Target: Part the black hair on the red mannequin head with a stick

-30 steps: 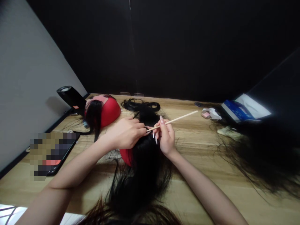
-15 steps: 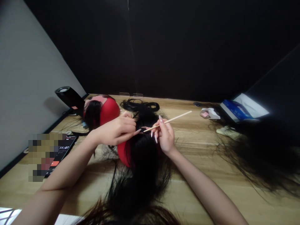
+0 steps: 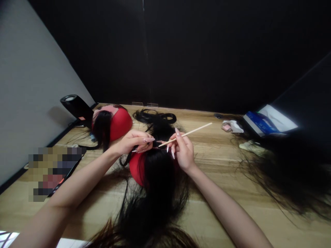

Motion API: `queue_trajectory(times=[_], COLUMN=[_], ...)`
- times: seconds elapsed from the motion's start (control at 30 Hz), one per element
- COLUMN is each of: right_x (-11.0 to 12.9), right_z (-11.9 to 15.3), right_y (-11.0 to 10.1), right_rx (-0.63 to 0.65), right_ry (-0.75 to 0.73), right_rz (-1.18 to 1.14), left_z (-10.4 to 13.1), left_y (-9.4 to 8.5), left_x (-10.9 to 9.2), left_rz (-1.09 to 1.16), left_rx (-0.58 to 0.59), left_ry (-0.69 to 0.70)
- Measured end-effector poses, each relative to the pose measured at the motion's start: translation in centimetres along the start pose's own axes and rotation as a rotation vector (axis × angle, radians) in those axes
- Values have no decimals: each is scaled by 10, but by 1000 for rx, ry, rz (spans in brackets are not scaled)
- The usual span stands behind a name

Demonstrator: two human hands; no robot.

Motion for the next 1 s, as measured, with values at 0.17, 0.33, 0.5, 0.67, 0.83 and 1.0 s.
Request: queue_trajectory(times=[0.17,0.33,0.5,0.67,0.83,1.0], right_x=[1,2,3,2,0,0], right_z=[-1,-2,-3,-5,-6,-6], right_y=[3,4,4,1,-1,-1], right_rx=[27,53,58,61,76,102], right_ry=[25,12,-9,-1,2,-19], right_rz=[21,50,113,125,111,128], left_z=[2,2,0,1,1,0], left_y=[1,1,2,3,3,3], left_x=[-2,-1,0,-1,0,0], left_rz=[-8,-2,-5,0,12,10], left_rx=[-1,2,-6,-13,-17,-24], left_ry=[-10,-3,-22,-18,3,14])
Point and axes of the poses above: each hand's wrist, its own z-axis away from the middle knuckle, its own y-axis out of the palm, x = y × z, the point moved 4 cm from there along -z, towards the middle knuckle, and after that the axes turned 13 degrees about -z, right-handed, at the moved point
